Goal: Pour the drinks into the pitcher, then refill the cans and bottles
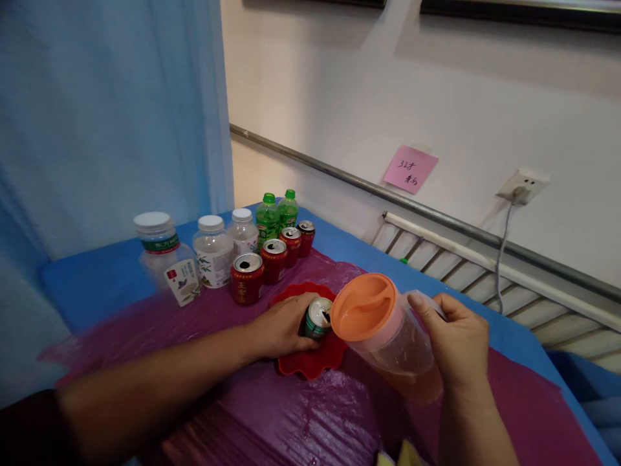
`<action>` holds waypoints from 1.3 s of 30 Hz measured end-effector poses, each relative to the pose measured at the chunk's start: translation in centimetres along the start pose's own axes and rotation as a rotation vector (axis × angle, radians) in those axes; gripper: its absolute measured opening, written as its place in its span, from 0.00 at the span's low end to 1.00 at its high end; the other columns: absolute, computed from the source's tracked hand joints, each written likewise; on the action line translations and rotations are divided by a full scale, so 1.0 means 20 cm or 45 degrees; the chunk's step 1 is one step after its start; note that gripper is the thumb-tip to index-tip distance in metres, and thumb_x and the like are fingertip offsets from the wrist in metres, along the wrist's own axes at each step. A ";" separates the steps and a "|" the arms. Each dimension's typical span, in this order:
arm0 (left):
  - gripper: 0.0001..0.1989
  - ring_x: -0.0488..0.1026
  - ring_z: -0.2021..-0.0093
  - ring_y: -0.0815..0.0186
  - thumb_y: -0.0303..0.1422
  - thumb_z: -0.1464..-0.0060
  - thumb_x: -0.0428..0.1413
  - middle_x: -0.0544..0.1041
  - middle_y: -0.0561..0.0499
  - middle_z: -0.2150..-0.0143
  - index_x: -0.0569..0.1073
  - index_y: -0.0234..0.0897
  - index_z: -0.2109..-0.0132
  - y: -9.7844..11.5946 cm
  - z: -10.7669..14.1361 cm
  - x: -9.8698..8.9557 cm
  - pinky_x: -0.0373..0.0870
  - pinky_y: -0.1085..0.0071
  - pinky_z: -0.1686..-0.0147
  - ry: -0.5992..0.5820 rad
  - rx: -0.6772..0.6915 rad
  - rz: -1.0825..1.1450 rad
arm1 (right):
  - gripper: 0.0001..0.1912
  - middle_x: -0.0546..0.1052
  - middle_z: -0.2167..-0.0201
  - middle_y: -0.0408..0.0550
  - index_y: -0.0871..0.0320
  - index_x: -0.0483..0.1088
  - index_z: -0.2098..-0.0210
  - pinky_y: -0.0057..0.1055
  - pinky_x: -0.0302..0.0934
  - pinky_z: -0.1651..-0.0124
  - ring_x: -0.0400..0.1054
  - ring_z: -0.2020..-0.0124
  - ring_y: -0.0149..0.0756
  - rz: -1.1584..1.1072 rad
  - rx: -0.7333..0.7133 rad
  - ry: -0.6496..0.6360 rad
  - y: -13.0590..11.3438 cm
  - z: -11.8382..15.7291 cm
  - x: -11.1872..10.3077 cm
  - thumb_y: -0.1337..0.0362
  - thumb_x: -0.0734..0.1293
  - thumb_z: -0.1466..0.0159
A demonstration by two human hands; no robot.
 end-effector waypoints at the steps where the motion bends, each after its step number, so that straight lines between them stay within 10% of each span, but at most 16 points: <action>1: 0.32 0.74 0.45 0.49 0.38 0.56 0.69 0.77 0.46 0.45 0.69 0.42 0.44 0.00 0.00 0.00 0.70 0.61 0.48 0.001 0.002 0.000 | 0.28 0.56 0.84 0.37 0.56 0.61 0.84 0.30 0.44 0.75 0.49 0.79 0.29 0.007 -0.004 0.001 0.00 0.00 0.00 0.42 0.71 0.44; 39: 0.32 0.75 0.47 0.50 0.38 0.56 0.70 0.77 0.47 0.47 0.69 0.43 0.45 0.00 0.00 0.00 0.70 0.61 0.51 0.001 0.012 -0.014 | 0.28 0.55 0.84 0.37 0.55 0.61 0.84 0.30 0.44 0.74 0.49 0.78 0.29 0.003 0.006 -0.008 0.01 0.00 0.00 0.41 0.71 0.44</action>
Point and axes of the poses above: each hand's wrist, its own z-axis away from the middle knuckle, its own x-axis out of the palm, y = z × x, the point moved 10 cm from there along -z, towards the middle knuckle
